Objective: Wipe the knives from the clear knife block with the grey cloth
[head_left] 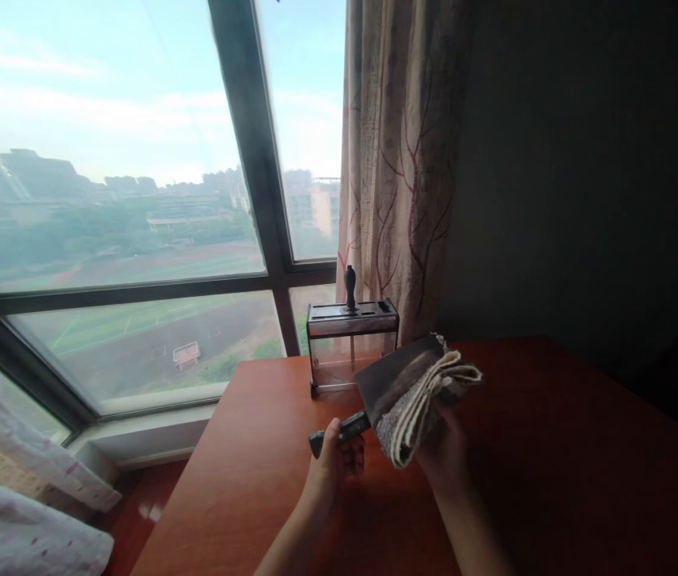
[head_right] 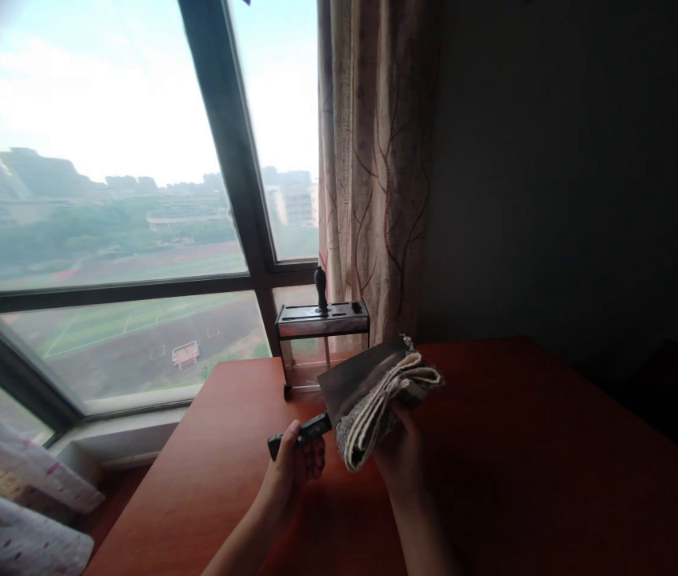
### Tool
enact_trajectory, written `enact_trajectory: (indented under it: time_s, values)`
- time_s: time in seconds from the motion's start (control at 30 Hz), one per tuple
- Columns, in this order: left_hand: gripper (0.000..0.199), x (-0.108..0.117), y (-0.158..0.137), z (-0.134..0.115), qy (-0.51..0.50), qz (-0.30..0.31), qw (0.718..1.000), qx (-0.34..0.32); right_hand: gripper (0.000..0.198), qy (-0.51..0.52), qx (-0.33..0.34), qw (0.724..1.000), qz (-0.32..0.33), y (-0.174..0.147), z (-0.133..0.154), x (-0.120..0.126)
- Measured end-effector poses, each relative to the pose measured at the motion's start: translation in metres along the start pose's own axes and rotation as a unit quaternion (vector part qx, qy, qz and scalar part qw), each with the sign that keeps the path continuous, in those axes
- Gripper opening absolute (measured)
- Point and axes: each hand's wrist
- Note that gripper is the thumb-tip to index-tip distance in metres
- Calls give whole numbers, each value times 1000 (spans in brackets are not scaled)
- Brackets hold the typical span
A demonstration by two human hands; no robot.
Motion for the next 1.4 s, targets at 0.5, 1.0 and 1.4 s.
enact_trajectory:
  time_s: [0.5, 1.0, 1.4]
  values:
    - [59, -6, -5, 4, 86, 55, 995, 5, 33, 47, 52, 994, -80, 11, 26, 1]
    - [49, -4, -12, -9, 19, -8, 1000, 2, 33, 46, 44, 998, -28, 2, 42, -11]
    - [44, 13, 1, -17, 18, -17, 999, -45, 37, -34, 68, 993, -94, 12, 18, 1]
Point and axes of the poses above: each hand's wrist, its own y-axis towards the middle knuckle, its own x-axis out of the back of the hand, z = x × y, and after that the axes turned 11 degrees about -x, right-handed
